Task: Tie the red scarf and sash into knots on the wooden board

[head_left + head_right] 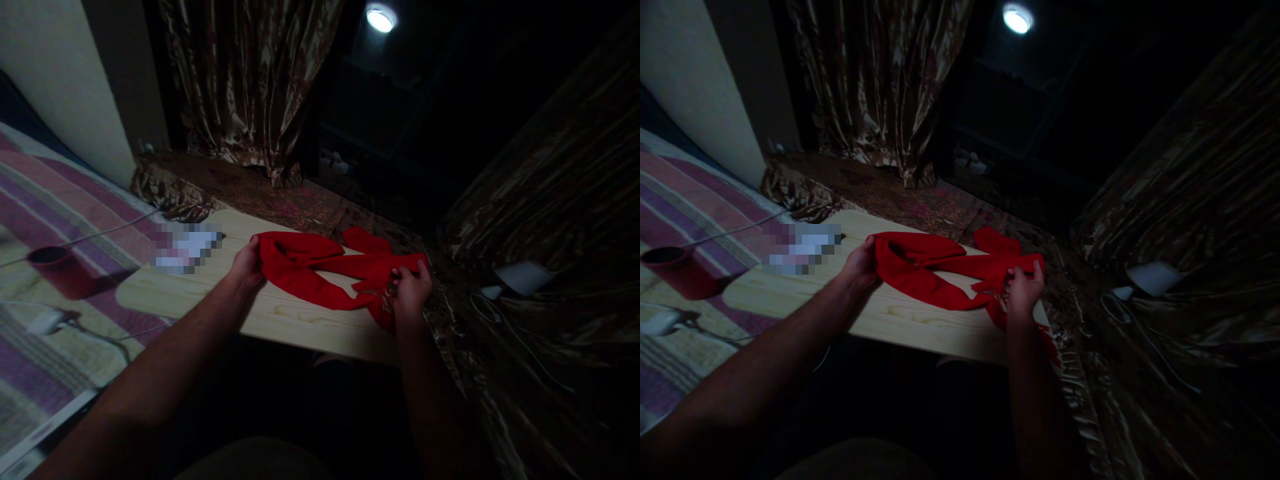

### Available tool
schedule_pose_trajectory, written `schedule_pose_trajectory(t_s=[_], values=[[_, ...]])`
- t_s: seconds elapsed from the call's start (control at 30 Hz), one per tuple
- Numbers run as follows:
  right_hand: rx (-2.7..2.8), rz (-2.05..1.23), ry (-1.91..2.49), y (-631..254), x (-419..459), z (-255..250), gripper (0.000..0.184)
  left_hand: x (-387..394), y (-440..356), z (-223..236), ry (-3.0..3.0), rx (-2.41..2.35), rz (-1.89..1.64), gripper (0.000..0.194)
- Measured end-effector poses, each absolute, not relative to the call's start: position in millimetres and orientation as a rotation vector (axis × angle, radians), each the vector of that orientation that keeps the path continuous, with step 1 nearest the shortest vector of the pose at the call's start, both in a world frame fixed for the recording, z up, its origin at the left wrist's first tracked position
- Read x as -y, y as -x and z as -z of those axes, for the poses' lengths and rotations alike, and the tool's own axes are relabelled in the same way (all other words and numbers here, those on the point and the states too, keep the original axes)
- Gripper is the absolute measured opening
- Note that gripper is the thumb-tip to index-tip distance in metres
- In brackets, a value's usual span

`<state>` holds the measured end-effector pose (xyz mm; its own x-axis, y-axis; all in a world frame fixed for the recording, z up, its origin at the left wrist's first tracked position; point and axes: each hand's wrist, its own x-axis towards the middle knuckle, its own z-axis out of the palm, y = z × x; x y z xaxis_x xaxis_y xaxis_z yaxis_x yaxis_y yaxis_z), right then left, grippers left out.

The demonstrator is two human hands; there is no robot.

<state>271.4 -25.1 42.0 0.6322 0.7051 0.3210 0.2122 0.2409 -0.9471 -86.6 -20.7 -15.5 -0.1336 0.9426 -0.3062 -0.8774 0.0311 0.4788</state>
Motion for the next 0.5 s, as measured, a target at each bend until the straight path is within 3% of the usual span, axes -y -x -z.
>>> schedule_pose_trajectory(t_s=[0.1, 0.23, 0.5], values=[[0.924, -0.238, 1.435, -304.1, 10.4, -42.7, 0.096, 20.2, 87.0, 14.8, -0.073, -0.653, -1.626, 0.036], [1.105, 0.023, 1.724, -324.5, 3.4, -37.8, 0.085, 17.6, 87.5, 16.5, -0.032, -0.651, -1.676, 0.036], [1.601, -0.28, 2.044, -284.6, 15.2, -11.9, 0.051, 18.3, 84.8, 15.9, -0.064, -0.656, -1.697, 0.04]])
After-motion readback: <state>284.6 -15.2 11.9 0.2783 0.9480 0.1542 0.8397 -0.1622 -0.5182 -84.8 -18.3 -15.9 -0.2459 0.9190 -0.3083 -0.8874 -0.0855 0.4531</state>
